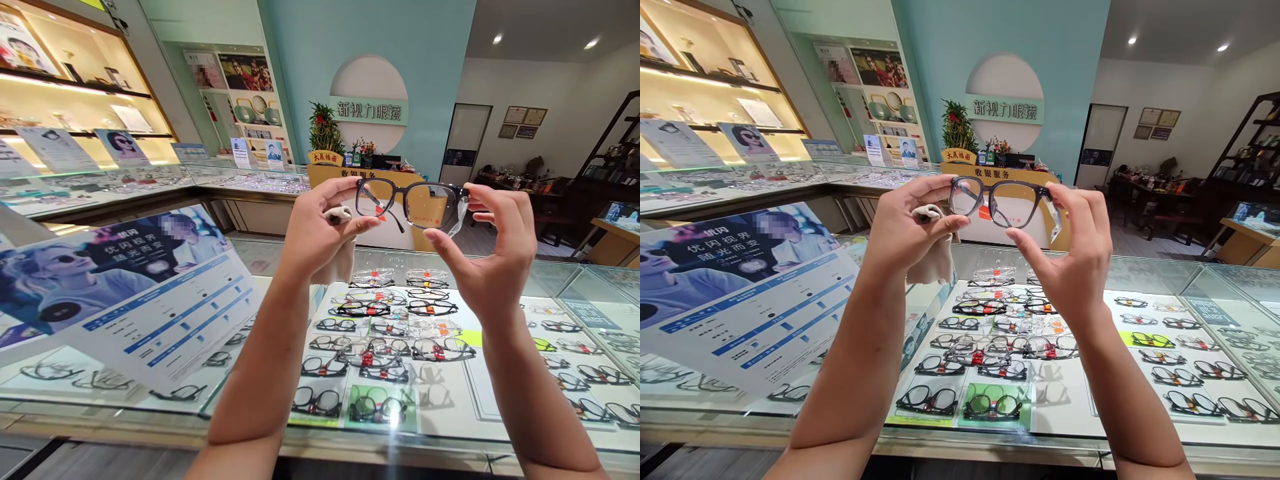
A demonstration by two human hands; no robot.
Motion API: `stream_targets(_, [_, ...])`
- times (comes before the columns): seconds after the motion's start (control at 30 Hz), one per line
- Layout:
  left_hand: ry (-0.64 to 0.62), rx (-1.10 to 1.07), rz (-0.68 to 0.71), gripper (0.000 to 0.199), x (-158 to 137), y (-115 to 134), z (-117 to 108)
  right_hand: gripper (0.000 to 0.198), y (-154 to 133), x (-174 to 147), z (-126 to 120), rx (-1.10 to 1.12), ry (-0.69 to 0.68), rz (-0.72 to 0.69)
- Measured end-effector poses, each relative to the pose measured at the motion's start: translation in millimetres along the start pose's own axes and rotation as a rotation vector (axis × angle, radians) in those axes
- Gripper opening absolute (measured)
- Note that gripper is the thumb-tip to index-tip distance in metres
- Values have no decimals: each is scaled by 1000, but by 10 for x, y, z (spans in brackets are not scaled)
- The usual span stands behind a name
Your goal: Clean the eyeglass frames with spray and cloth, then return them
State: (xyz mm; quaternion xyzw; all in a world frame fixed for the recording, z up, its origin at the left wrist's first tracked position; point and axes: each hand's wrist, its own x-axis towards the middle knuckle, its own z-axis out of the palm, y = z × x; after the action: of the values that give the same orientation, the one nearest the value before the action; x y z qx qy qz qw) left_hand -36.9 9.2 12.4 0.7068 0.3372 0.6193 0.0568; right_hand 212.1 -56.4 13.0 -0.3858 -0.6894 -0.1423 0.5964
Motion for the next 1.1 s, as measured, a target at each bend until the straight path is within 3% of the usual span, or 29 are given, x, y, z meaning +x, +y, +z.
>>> stream_targets(0.37, [101,33,37,87,31,-185,170,64,84,-32,134,-20,-6,-47])
stream_targets(0.57, [184,124,108,86,20,-217,182,62,84,-28,170,54,6,15])
stream_targets(0.77, [338,219,194,81,-127,-59,352,58,299,2,225,229,-12,145])
stream_targets(0.9, [355,212,273,74,-222,103,469,54,467,51,230,328,-15,200])
stream_targets(1.1, [413,377,257,72,-277,194,520,54,526,78,241,382,-28,285])
